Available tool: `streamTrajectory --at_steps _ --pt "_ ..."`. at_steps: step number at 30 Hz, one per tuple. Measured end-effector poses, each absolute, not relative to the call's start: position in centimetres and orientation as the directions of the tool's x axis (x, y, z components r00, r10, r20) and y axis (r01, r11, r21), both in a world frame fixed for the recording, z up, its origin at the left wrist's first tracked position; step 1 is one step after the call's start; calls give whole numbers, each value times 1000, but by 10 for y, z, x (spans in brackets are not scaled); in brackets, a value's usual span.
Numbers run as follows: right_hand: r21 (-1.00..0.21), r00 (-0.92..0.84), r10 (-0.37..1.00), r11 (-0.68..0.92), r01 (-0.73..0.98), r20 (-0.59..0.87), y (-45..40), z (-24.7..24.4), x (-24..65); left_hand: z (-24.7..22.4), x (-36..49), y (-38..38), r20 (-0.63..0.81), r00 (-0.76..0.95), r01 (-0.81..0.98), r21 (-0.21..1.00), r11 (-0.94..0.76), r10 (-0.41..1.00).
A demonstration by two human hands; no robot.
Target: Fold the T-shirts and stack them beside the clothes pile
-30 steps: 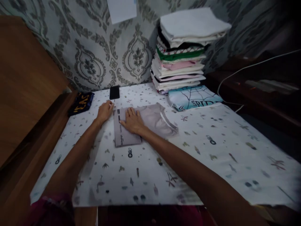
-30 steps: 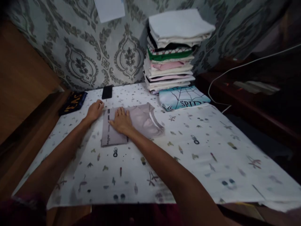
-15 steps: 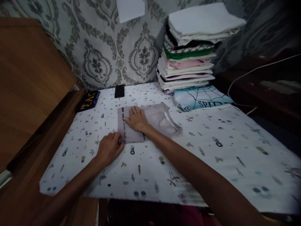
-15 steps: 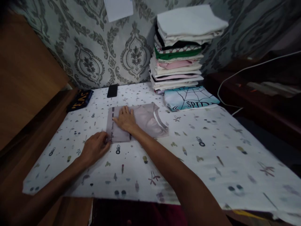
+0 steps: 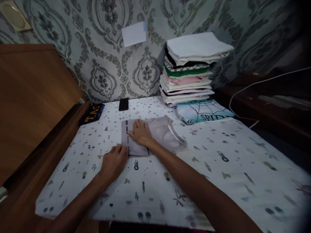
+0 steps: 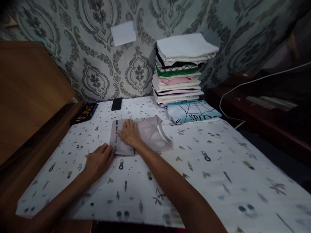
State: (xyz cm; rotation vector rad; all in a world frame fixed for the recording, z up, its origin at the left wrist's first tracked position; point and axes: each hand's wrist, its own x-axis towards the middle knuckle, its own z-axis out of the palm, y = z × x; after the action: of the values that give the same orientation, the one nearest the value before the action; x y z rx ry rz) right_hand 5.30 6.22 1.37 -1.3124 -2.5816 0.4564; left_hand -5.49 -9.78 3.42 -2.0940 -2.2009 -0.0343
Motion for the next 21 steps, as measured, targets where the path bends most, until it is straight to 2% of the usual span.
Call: streamTrajectory --at_steps 5,8,10,12,14,16,18,19,21 --pt "-358 -583 812 555 751 36 63 15 54 33 -50 -101 -30 -49 989 -141 44 998" --pt "-365 -584 812 551 750 26 63 15 54 33 -47 -108 -62 -83 990 -117 75 995" --pt "-369 -585 811 551 748 25 64 14 54 34 -50 -113 -68 -89 995 -60 85 994" --pt "-375 -586 810 553 744 32 64 13 54 37 -57 -115 -57 -73 993 86 78 996" --pt "-390 -585 810 551 738 38 64 13 54 40 -70 -110 -28 -86 944 317 90 996" --pt "-416 -578 815 540 731 44 64 14 55 45 -82 -97 -52 -184 793 582 179 982" --pt "-458 -552 831 517 723 67 64 17 56 50 -91 -77 -176 -310 532 783 324 934" --pt "-488 -527 845 499 716 89 65 18 57 53 -93 -66 -251 -349 393 835 385 903" --pt "-575 -456 877 452 682 149 68 20 60 57 -95 -46 -366 -380 204 863 463 850"
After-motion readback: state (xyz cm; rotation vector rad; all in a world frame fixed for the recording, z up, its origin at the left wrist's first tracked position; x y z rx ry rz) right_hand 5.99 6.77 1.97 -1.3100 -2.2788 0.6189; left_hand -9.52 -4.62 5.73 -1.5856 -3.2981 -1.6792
